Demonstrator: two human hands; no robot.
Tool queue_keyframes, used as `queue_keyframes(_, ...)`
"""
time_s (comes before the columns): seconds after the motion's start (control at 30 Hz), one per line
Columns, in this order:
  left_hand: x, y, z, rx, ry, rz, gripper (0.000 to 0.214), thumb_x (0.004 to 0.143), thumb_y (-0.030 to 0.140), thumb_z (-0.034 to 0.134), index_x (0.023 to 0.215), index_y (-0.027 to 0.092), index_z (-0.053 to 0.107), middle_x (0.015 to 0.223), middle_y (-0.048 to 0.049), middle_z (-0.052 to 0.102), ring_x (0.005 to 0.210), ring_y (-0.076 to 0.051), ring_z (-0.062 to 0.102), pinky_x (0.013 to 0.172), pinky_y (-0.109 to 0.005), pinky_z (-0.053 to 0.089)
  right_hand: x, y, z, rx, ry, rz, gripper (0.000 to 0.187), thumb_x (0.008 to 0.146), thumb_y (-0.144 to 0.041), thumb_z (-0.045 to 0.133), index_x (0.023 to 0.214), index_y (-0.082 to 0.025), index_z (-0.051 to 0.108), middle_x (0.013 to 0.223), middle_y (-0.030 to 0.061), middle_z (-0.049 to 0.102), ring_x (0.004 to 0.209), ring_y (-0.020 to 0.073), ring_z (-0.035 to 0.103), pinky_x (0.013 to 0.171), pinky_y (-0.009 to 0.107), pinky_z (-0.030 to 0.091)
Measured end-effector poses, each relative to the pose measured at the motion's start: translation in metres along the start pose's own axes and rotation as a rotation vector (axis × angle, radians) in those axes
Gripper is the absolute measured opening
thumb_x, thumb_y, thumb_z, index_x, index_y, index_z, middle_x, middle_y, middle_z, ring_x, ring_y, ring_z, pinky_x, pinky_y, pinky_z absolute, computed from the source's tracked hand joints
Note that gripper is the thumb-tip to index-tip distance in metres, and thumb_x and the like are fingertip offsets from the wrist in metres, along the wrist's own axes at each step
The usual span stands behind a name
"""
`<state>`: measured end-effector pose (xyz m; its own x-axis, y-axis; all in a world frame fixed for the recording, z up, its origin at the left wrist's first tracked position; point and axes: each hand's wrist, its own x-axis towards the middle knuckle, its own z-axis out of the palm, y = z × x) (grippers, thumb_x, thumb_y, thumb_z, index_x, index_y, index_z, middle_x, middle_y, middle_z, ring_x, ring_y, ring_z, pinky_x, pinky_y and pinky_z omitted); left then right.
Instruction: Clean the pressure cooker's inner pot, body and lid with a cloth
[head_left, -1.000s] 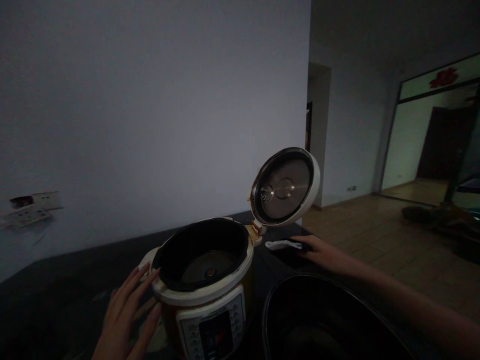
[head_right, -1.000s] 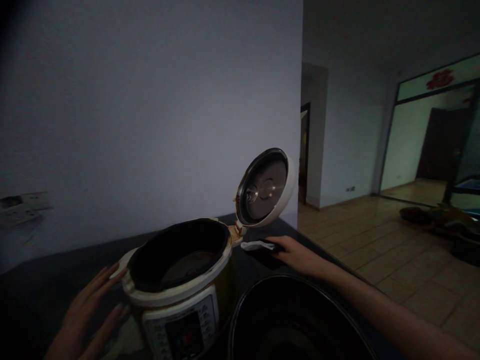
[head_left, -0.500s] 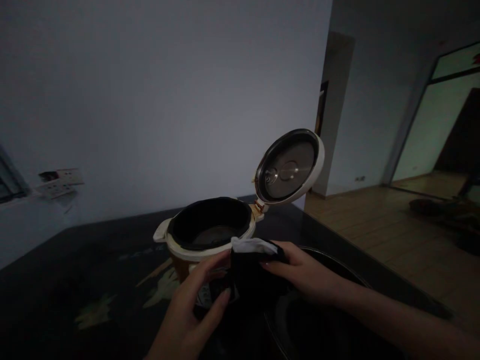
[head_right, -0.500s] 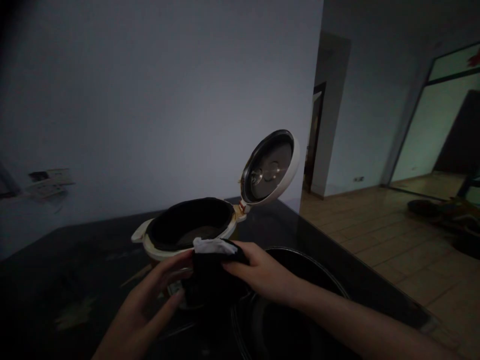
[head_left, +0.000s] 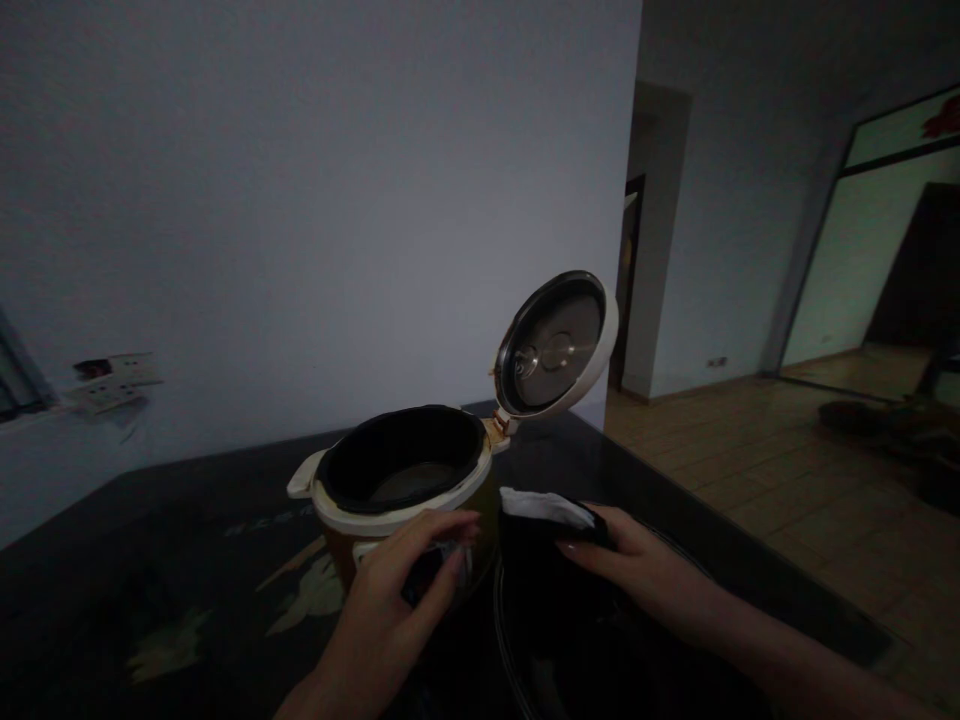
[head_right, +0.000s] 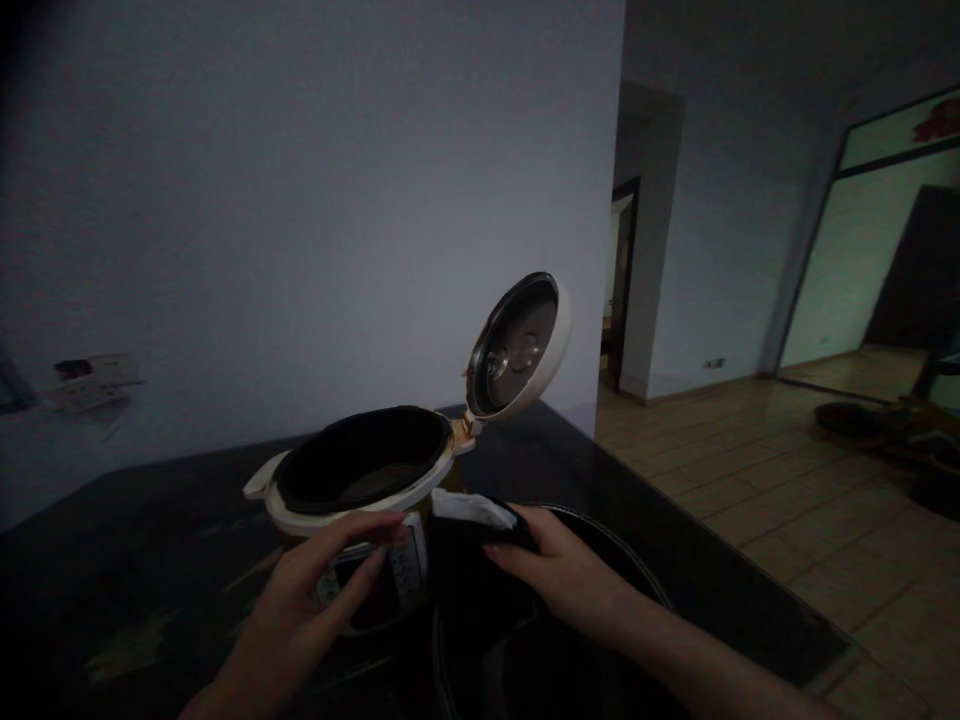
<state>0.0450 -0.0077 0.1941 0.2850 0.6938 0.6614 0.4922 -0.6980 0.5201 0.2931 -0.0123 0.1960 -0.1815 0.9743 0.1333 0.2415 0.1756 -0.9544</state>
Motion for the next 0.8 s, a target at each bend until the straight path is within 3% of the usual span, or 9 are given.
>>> queue_keyframes(0.23,0.049,0.023,0.009,0.005,0.041,0.114,0.019,0.09,0.023,0.05,0.102,0.024,0.066,0.096,-0.0031,0.072,0.09,-0.017,0.068,0.08,-0.03,0.054,-0.004,0.008,-0.033,0.087,0.182,0.024,0.062,0.063,-0.063,0.074,0.107,-0.019,0.07,0.106,0.0095,0.07,0.101,0.0318,0.062,0.089,0.046,0.051)
queue_keyframes(0.43,0.121,0.053,0.041,0.01,0.061,0.299,0.025,0.088,0.018,0.054,0.112,0.019,0.06,0.106,-0.0056,0.068,0.099,-0.016,0.063,0.089,-0.032,0.048,0.004,0.02,-0.066,0.382,0.356,0.038,0.061,0.059,-0.057,0.08,0.107,-0.021,0.067,0.113,0.0082,0.068,0.107,0.0317,0.061,0.095,0.047,0.048)
queue_keyframes(0.67,0.203,0.064,0.101,0.059,0.146,0.238,0.048,0.081,0.031,0.064,0.123,0.013,0.049,0.116,-0.0141,0.059,0.102,-0.024,0.057,0.089,-0.042,0.046,0.037,0.025,-0.093,0.671,0.544,-0.152,0.049,0.064,-0.046,0.08,0.105,-0.022,0.067,0.109,0.0068,0.07,0.107,0.0295,0.063,0.095,0.044,0.05)
queue_keyframes(0.8,0.217,0.062,0.119,0.236,0.111,0.21,0.029,0.084,0.033,0.059,0.106,0.016,0.053,0.107,-0.0131,0.06,0.087,-0.024,0.057,0.077,-0.042,0.046,0.066,0.024,-0.105,0.659,0.615,-0.326,0.051,0.07,-0.045,0.074,0.114,-0.021,0.064,0.118,0.0075,0.066,0.115,0.0286,0.058,0.1,0.045,0.046)
